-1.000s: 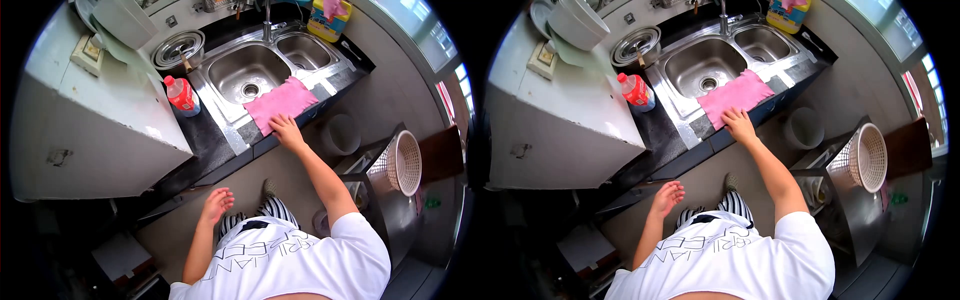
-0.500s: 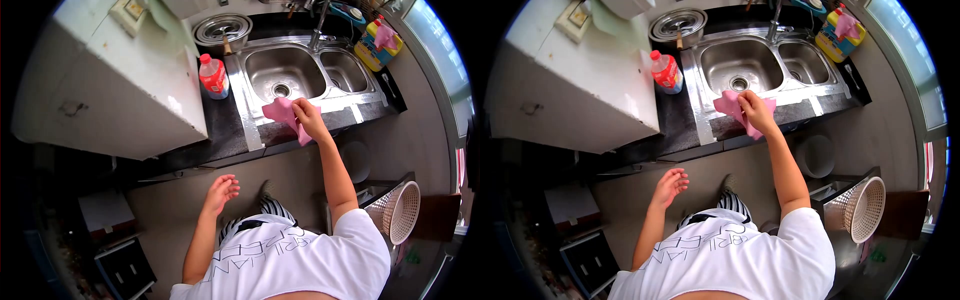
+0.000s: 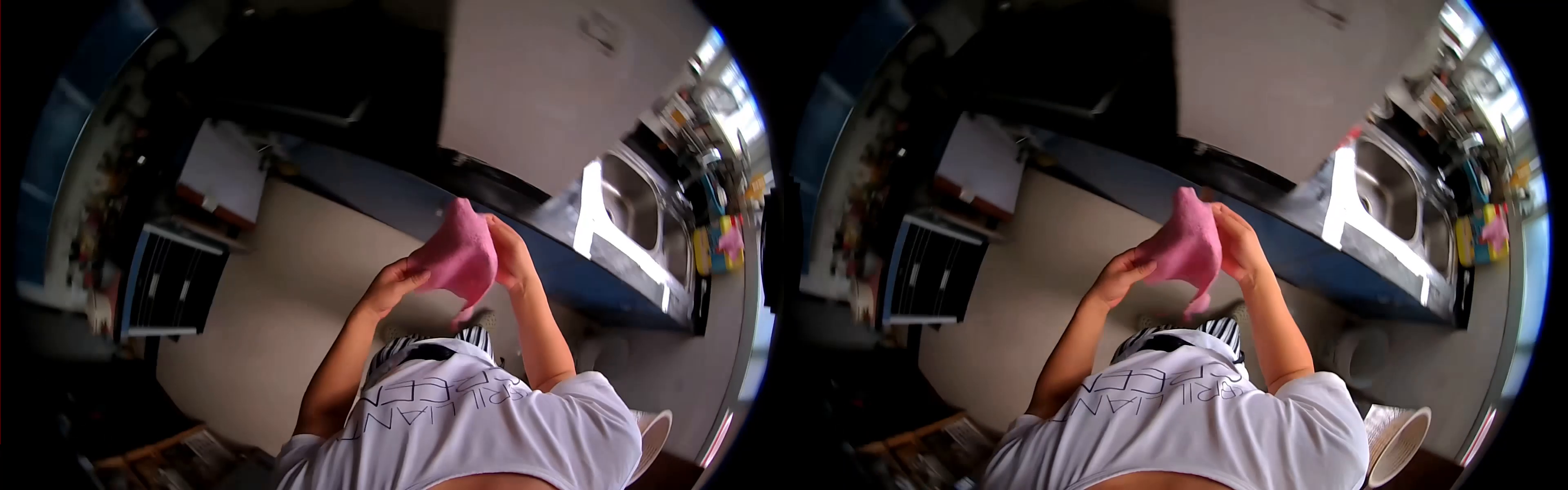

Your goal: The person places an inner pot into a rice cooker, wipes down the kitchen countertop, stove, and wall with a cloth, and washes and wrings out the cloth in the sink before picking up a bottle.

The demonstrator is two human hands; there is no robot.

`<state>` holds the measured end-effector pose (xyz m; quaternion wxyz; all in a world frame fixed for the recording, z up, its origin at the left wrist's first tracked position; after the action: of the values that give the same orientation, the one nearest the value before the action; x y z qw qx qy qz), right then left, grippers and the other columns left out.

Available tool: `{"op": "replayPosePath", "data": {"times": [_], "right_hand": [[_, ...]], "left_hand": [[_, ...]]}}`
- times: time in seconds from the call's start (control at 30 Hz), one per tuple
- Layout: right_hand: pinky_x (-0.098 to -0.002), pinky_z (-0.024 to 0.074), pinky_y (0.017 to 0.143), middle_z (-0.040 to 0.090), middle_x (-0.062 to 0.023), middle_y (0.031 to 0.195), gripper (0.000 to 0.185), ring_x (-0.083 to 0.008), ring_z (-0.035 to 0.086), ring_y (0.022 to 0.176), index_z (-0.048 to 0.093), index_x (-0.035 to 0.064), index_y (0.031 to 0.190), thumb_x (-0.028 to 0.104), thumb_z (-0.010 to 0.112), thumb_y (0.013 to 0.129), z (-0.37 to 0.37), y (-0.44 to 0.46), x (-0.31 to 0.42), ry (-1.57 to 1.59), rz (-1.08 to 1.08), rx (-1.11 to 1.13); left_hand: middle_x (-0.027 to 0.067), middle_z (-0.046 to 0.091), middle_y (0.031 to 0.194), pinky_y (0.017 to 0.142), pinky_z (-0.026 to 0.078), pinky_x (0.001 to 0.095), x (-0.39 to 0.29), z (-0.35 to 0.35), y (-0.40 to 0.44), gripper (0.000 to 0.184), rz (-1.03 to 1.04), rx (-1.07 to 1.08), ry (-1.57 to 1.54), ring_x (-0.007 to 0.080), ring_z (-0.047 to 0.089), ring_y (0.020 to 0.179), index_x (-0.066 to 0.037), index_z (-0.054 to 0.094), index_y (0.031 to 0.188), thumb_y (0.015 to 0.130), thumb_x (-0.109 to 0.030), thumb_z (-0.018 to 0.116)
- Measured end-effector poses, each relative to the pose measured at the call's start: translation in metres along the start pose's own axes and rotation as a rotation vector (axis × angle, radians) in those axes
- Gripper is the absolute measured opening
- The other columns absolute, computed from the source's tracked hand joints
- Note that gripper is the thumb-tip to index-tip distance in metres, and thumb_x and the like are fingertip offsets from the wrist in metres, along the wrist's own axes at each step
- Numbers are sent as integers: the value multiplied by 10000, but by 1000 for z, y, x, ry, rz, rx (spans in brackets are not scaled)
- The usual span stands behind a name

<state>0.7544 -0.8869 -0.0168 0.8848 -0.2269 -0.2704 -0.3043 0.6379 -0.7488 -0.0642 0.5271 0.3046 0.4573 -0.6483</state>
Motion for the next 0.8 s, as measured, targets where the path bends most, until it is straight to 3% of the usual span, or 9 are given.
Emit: {"op": "replayPosePath", "data": {"times": [0.2,0.27,0.33,0.37,0.43,0.47,0.53,0.63,0.8], "right_hand": [[-323,497,774,578,-90,935,173,-186,581,858,517,25,980,156,451,887,103,68,-83,8,186,286],[-370,464,875,566,-129,1034,227,-235,569,955,518,20,1043,168,497,872,159,73,-94,-75,-144,514],[-387,448,903,552,-136,1081,316,-257,557,988,506,25,1117,143,566,831,173,112,-149,-391,-108,699],[-362,424,930,536,-122,1124,417,-237,532,1025,491,39,1167,99,629,778,157,143,-204,-251,280,642],[-315,394,950,525,-96,1155,427,-195,499,1065,498,45,1159,87,653,763,162,169,-280,-459,331,737],[-285,377,948,514,-78,1180,453,-167,467,1093,491,45,1179,105,665,765,275,132,-232,-1461,265,778],[-292,388,928,506,-73,1198,475,-156,465,1093,493,47,1193,125,675,761,224,175,-312,-509,331,879],[-300,389,926,505,-79,1210,502,-151,459,1101,489,39,1206,132,679,752,226,225,-347,-640,556,929],[-322,385,924,524,-106,1191,506,-168,464,1101,484,19,1196,158,674,747,315,302,-366,-1097,568,1050]], "left_hand": [[21,568,1041,838,428,254,-87,-89,-110,297,369,-270,112,102,532,943,-14,518,1130,878,-168,549],[25,552,1046,856,404,247,-122,-102,-139,259,495,-256,76,102,509,967,1,506,1121,891,-118,512],[24,550,1041,844,406,238,-143,-124,-154,258,476,-348,183,91,508,956,0,505,1119,890,-119,516],[19,555,1009,820,414,233,-147,-138,-155,244,415,-370,157,83,512,919,-3,514,1095,888,-132,523],[18,557,990,802,420,231,-152,-177,-159,235,410,-444,181,81,513,897,-6,519,1078,885,-140,530],[16,559,971,784,426,230,-154,-199,-161,228,387,-487,215,79,515,875,-8,524,1061,882,-148,537],[12,570,909,738,438,222,-161,-258,-180,247,391,-697,384,74,519,829,-14,525,1056,869,-173,559],[34,585,901,735,445,224,-163,-346,-207,281,366,-860,423,84,533,821,-19,517,1095,865,-173,563],[93,601,915,734,463,242,-185,-433,-230,365,261,-895,-123,131,566,843,-28,491,1165,848,-183,584]]}}
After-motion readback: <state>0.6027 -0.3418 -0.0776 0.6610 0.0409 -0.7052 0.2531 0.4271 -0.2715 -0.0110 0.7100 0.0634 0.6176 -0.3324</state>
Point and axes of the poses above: each hand's wrist, its own y-axis towards the middle knuckle, its own z-axis out of the palm, x = y × z, the point moved 6 cm from there along y, towards the middle knuckle
